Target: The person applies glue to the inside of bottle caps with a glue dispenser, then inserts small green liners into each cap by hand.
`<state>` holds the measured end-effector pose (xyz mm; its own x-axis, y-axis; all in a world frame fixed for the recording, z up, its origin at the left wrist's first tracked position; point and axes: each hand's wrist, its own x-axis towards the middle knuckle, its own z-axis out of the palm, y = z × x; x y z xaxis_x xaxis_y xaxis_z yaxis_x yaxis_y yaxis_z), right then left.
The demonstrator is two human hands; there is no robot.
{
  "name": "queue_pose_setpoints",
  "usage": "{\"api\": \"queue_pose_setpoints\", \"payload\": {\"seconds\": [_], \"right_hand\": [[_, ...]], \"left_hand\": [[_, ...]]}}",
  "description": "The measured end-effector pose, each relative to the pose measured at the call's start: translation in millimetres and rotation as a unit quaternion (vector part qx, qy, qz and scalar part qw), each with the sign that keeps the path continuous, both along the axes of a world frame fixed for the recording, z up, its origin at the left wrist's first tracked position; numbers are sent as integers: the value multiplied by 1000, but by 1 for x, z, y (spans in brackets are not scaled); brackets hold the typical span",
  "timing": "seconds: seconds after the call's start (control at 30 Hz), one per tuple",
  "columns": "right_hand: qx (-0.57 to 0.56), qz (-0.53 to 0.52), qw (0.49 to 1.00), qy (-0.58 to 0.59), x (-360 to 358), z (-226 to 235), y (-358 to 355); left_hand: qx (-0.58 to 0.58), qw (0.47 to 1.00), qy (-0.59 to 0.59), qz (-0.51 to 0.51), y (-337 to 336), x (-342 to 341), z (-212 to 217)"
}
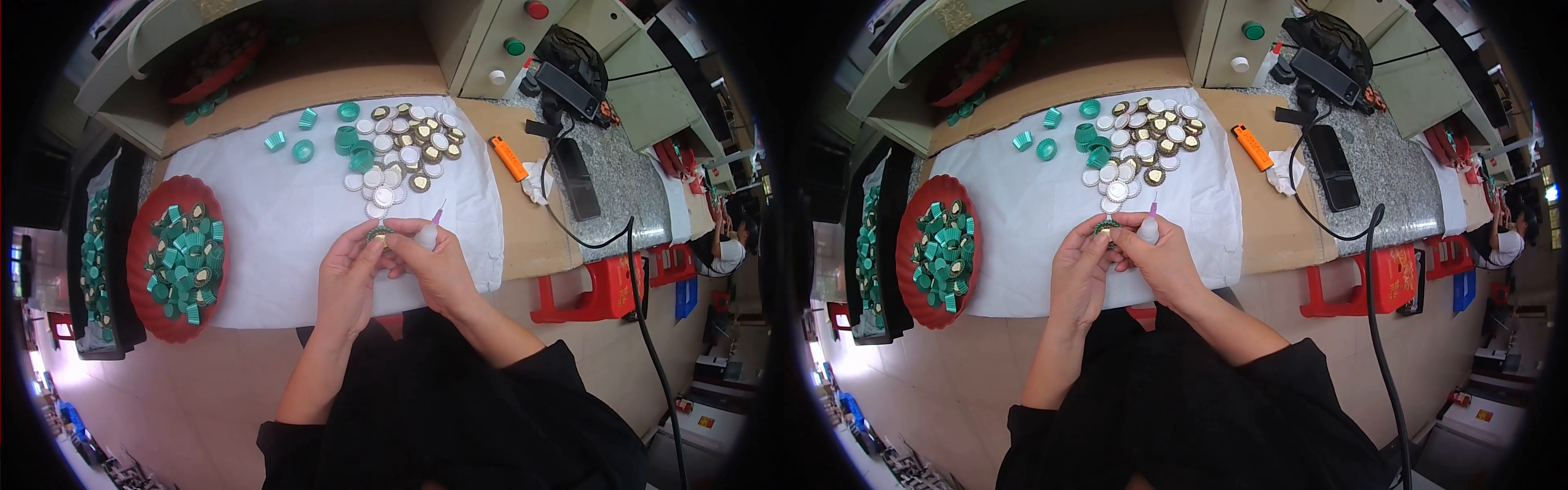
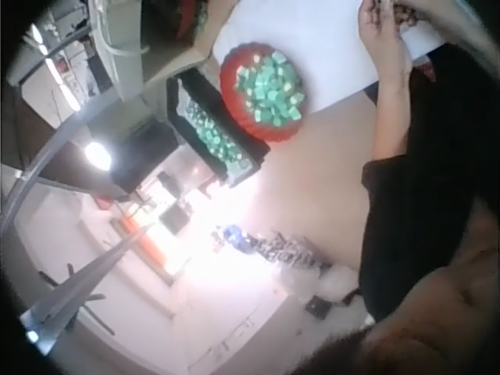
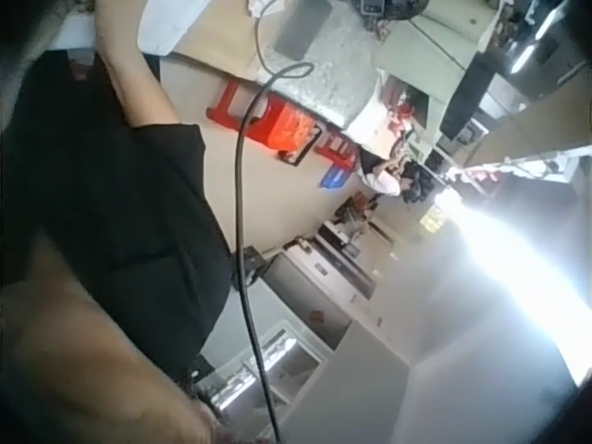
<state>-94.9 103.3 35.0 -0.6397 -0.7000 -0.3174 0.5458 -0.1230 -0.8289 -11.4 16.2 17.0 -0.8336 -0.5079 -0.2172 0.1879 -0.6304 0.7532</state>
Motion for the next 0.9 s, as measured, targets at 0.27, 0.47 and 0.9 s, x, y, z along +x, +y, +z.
{"api": "queue_pose_setpoints", "payload": {"seconds": [0.27,0.47,0.9], "right_hand": [[5,-13,1000,-22,1,-2,-2],[14,-14,1000,-25,3,2,-5],[42,-48,998,-15,9,2,-11]], "left_hand": [[46,999,15,19,1,-4,4],[26,998,-40,40,6,-7,9],[61,993,-42,95,12,-10,12]]}}
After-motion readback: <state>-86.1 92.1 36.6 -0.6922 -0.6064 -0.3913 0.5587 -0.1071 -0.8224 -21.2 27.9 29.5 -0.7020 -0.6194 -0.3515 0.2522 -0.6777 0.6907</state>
